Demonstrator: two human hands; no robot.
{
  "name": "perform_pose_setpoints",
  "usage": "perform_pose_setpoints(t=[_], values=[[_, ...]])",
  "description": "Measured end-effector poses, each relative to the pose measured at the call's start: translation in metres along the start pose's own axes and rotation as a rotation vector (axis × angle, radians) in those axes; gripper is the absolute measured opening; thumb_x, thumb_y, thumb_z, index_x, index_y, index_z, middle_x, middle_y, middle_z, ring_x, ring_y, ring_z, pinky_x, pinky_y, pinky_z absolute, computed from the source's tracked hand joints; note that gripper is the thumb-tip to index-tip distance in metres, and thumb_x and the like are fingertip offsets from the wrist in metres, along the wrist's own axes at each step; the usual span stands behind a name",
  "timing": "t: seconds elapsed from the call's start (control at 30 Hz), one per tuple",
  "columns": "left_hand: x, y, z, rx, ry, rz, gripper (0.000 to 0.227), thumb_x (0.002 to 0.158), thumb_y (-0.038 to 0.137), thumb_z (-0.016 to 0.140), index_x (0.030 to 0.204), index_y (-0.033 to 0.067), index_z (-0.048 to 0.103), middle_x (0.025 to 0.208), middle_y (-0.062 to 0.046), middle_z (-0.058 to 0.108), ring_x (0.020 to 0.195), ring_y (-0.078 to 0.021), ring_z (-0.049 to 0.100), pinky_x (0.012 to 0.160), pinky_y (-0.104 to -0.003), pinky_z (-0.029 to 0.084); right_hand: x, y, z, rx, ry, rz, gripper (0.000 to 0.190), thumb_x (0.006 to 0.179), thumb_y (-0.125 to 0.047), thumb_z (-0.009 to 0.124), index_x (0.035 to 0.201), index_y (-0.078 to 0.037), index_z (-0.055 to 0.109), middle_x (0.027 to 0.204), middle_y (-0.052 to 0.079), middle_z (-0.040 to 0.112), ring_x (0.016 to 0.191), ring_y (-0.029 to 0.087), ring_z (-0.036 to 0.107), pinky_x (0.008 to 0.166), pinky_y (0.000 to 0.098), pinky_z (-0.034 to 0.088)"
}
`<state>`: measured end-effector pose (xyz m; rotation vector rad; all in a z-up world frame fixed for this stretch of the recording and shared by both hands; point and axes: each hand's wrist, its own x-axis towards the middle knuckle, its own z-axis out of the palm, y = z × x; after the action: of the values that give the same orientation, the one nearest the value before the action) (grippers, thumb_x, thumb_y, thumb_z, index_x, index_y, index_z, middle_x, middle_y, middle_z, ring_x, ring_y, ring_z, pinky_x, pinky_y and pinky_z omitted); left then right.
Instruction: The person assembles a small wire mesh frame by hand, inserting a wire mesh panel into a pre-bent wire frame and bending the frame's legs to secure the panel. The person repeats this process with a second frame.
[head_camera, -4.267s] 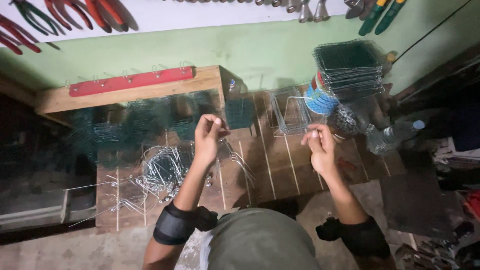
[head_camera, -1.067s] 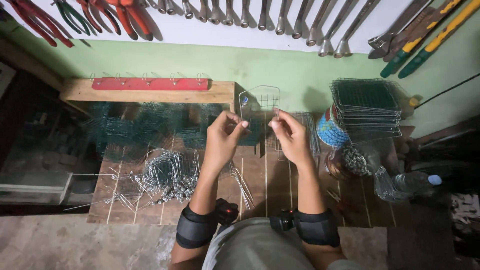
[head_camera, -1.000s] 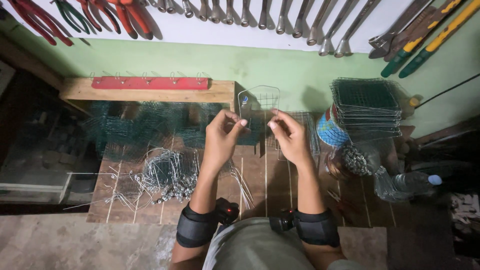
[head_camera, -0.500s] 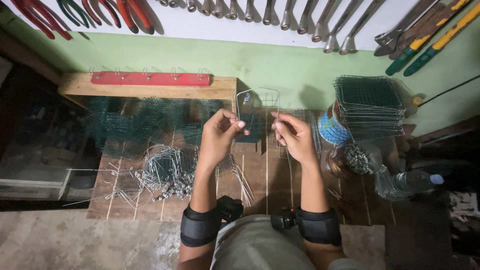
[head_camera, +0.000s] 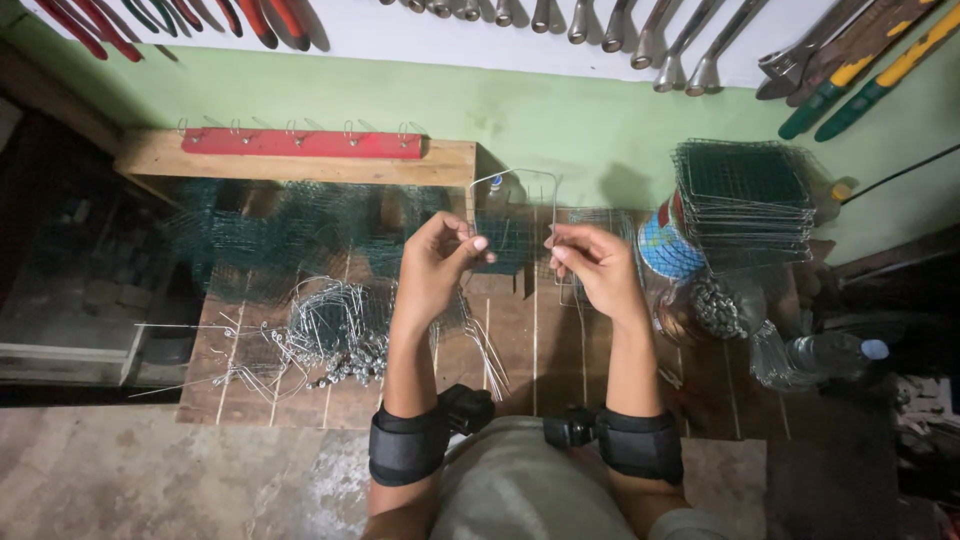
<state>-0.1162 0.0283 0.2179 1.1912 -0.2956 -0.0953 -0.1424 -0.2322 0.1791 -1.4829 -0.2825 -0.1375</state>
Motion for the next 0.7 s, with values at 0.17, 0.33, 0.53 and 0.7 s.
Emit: perform_pose_setpoints(t=[0.17,0.33,0.53,0.7], values=[[-0.002,0.005,0.007,0.010,0.035,-0.034,0.015,0.095,0.000,0.071,0.097,-0.0003,0.056,0.089,-0.004,0.064,0.081,-0.0151,0.071,0.073,-0.029,0.063,-0.003,-0.009,0.006,-0.083,0.030,0.025,0.028,0.101,0.004,0.061,0.128,0.005,0.068,0.109,0.011,0.074,0.083,0.012,0.068,0.071,0.0252,0.058],[-0.004,0.013,0.019,0.164,0.074,0.041,0.015,0.095,-0.002,0.074,0.099,-0.0016,0.059,0.091,-0.003,0.063,0.086,-0.0108,0.066,0.076,-0.029,0.065,-0.006,-0.018,0.007,-0.045,0.003,-0.031,0.030,0.101,-0.002,0.058,0.129,0.004,0.068,0.116,0.010,0.075,0.085,0.011,0.068,0.069,0.0222,0.054],[-0.004,0.013,0.027,0.148,0.114,-0.014,0.023,0.089,-0.003,0.073,0.109,-0.0004,0.061,0.085,-0.004,0.067,0.079,-0.0112,0.069,0.071,-0.027,0.060,-0.005,-0.012,0.008,-0.208,0.149,0.031,0.026,0.100,-0.003,0.068,0.124,0.004,0.071,0.109,0.009,0.073,0.082,0.009,0.066,0.066,0.0214,0.052],[-0.004,0.014,0.022,0.123,0.053,-0.006,0.018,0.090,-0.005,0.075,0.104,-0.0033,0.063,0.087,-0.003,0.065,0.081,-0.0104,0.068,0.074,-0.027,0.065,-0.001,-0.047,0.024,-0.371,0.050,-0.108,0.031,0.099,-0.004,0.067,0.129,0.003,0.067,0.110,0.004,0.066,0.088,0.007,0.063,0.073,0.0200,0.054]])
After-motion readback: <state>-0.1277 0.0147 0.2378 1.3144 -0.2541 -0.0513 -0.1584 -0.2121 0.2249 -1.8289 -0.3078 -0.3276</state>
